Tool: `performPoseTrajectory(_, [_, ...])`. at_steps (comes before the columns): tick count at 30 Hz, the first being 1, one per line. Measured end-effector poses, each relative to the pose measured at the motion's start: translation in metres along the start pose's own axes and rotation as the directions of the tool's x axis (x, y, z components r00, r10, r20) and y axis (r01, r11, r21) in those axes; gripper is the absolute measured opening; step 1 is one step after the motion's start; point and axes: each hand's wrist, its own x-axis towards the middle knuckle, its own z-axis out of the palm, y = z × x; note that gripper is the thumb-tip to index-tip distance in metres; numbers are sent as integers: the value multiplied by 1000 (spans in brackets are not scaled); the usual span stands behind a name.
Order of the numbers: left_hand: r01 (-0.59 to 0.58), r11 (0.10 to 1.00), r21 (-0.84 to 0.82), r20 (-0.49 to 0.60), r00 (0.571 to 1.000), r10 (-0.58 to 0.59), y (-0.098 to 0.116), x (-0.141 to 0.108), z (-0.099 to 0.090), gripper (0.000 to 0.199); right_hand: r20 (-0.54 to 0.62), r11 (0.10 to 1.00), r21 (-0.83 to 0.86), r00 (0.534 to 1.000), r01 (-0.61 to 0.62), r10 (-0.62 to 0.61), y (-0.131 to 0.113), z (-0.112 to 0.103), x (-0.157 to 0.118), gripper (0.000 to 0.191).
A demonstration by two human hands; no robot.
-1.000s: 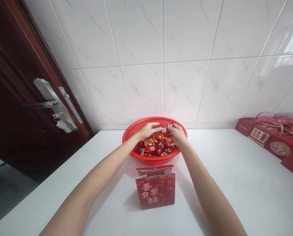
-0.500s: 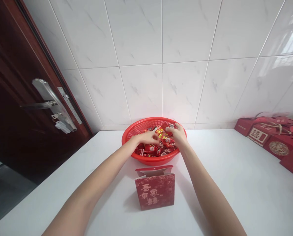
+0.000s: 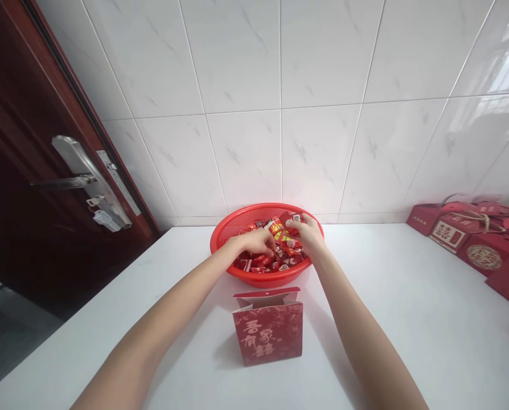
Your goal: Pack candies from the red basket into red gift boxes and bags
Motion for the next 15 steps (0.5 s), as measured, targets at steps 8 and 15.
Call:
performPoseTrajectory(8, [-105, 983, -150, -387, 921, 40, -5, 7, -7, 35, -14, 1000, 9, 1000, 19, -18, 0, 0, 0, 22])
performPoseTrajectory(15, [-20, 989, -145, -484, 873, -54, -10, 9, -5, 17, -24, 1000, 12, 1000, 20, -20, 1, -1, 1, 23])
